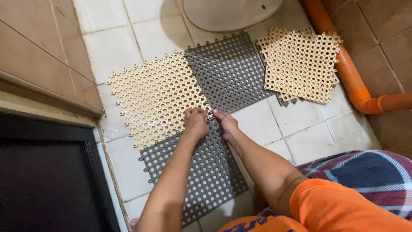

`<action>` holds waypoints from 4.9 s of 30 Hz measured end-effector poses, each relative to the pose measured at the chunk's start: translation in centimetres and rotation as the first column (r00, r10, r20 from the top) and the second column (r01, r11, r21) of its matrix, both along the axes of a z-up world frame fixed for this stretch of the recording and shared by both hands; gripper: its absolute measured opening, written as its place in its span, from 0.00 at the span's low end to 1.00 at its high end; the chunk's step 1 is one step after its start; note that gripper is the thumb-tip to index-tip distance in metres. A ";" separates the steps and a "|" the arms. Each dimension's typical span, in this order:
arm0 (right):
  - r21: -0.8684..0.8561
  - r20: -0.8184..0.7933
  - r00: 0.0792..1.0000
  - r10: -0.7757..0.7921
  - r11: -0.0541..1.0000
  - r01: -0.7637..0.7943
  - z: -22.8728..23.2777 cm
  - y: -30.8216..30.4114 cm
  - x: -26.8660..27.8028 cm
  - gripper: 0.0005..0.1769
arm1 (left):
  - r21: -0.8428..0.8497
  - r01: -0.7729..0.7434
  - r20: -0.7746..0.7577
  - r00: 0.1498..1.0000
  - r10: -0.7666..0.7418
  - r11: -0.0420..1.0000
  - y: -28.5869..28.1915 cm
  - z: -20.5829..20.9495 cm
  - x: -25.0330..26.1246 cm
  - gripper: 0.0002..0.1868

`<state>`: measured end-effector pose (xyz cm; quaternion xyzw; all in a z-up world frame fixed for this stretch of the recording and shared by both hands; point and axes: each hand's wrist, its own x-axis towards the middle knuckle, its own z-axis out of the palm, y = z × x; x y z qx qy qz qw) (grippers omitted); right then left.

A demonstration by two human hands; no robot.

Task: The person assembles interlocking plastic floor mats by hand on a bathroom floor, connecting multiple colored pieces together and then placing them near the toilet.

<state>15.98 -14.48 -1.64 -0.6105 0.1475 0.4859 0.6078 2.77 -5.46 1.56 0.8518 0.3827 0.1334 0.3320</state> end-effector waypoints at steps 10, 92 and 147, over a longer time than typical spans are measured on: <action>0.080 -0.005 0.985 0.174 0.982 -0.174 -2.4 -2.1 0.3 0.16 | -0.056 0.055 -0.048 0.997 -0.057 0.997 -1.4 -0.8 -1.8 0.24; 0.065 0.784 0.610 0.115 0.962 -0.265 9.7 0.4 -2.2 0.10 | 0.197 0.783 -0.857 -0.154 -0.491 -0.590 1.9 12.8 19.7 0.14; 0.121 0.575 0.781 0.244 0.919 -0.376 0.5 -0.2 -3.1 0.18 | -0.106 0.910 -0.863 -0.285 -0.418 -0.401 7.1 6.4 17.1 0.14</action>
